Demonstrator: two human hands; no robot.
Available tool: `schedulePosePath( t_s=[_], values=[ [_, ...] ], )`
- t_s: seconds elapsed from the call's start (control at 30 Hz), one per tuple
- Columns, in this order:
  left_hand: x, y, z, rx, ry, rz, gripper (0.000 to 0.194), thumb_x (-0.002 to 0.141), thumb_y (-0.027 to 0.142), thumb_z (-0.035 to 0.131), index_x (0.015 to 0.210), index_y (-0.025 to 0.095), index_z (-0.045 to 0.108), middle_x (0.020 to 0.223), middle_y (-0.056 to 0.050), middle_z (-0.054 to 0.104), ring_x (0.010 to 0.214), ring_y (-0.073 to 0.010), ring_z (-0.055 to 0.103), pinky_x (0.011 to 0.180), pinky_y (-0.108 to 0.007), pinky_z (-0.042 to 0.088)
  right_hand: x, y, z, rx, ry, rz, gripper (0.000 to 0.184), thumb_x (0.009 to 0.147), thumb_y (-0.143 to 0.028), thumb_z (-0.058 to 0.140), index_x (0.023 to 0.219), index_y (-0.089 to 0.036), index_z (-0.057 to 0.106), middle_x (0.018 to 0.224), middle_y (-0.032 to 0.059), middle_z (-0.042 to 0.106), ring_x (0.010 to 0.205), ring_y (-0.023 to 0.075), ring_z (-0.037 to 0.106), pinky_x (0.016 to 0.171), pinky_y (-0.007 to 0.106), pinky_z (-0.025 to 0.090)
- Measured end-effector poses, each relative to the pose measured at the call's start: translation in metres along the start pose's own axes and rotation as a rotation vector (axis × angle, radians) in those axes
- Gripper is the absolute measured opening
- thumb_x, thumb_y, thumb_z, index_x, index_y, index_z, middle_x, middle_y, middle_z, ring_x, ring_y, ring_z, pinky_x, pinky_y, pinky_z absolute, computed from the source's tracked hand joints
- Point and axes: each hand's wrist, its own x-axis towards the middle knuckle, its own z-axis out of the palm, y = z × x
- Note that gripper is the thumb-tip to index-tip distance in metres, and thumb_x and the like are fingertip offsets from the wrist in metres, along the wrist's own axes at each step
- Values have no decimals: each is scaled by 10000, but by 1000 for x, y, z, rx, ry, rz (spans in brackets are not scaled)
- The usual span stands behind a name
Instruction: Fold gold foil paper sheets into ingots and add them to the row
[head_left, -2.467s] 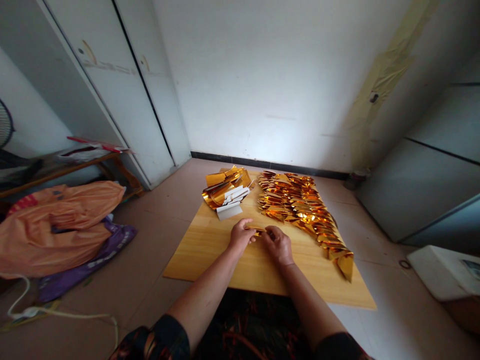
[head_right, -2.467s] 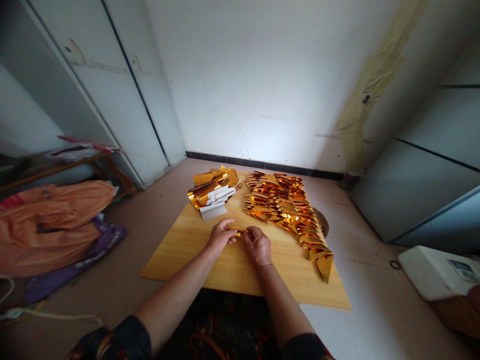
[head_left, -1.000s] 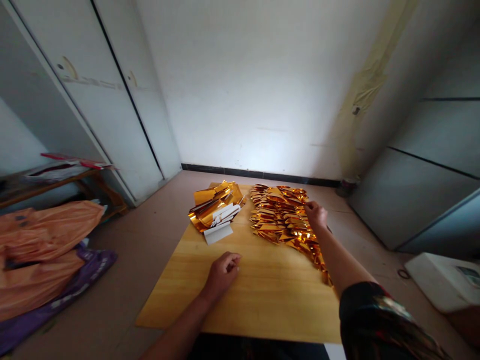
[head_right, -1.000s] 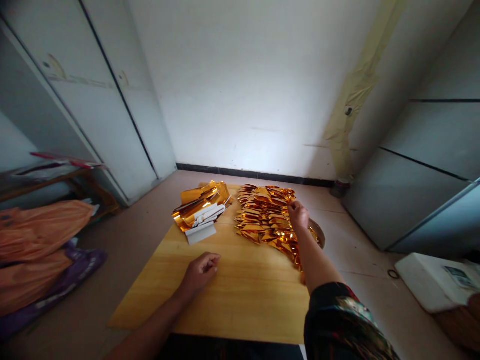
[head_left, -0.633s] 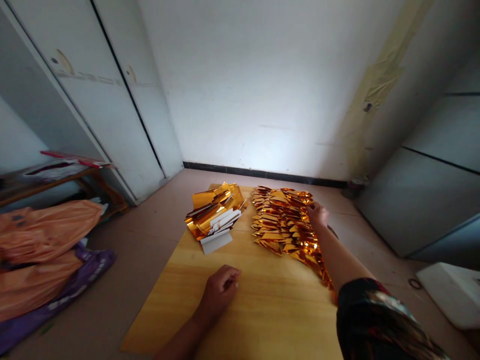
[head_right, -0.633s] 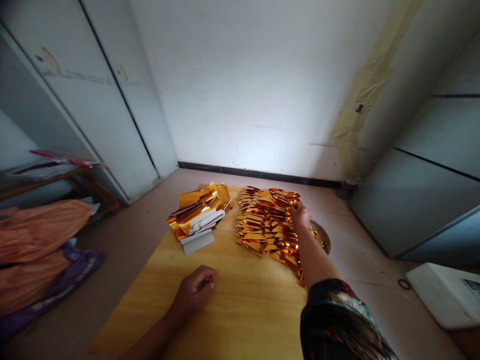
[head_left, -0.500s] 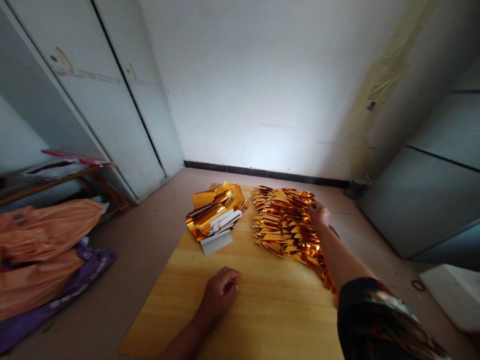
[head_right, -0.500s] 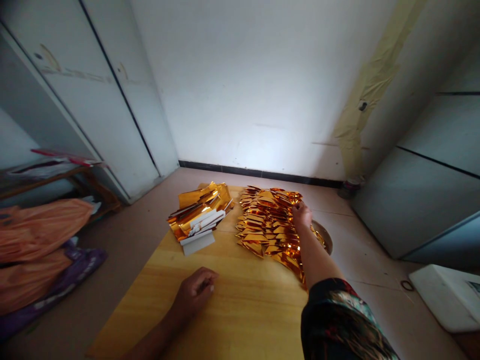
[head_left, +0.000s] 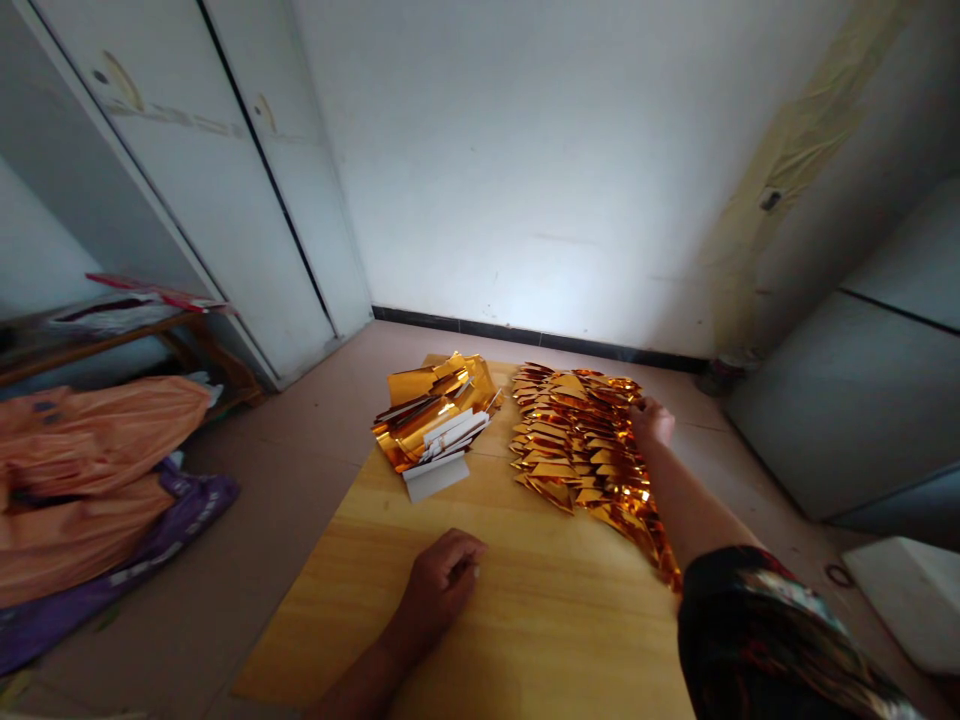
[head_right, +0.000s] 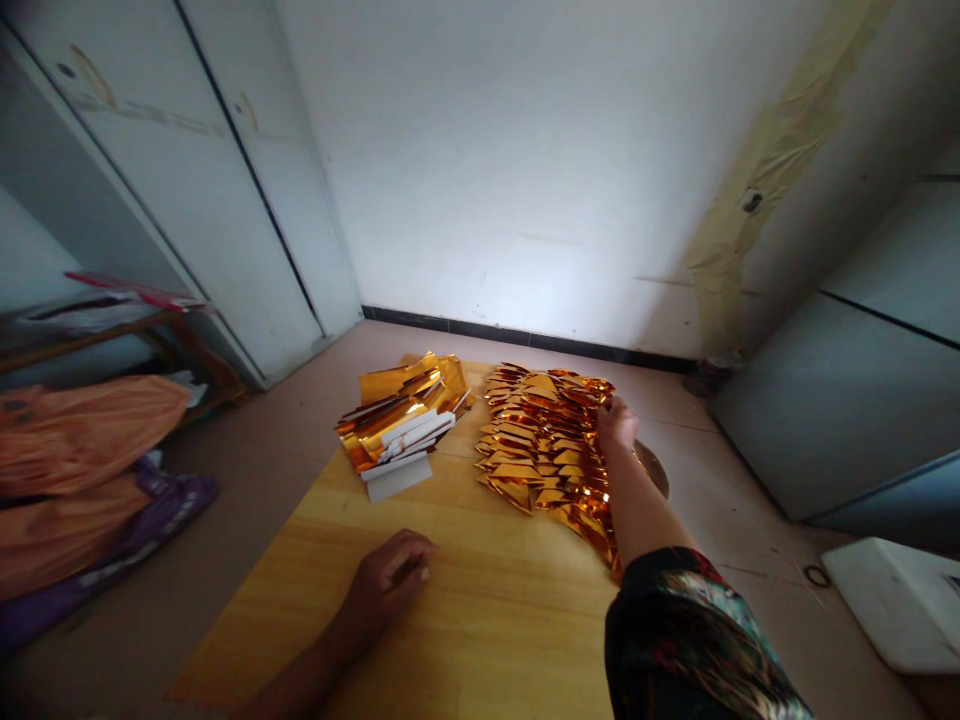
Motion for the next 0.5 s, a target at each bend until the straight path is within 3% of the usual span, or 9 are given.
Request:
schedulePosePath(
  t_s=[0.5],
  values=[
    [-2,-1,0,-6,-1,54,162,767,166,481,849,178,620,810,-37,616,729,-147,575,672,-236,455,11,0,5,-19,-7,10,247,710,-216,521,859,-153,707,752,88,675,660,183,556,636,262,382]
  ],
)
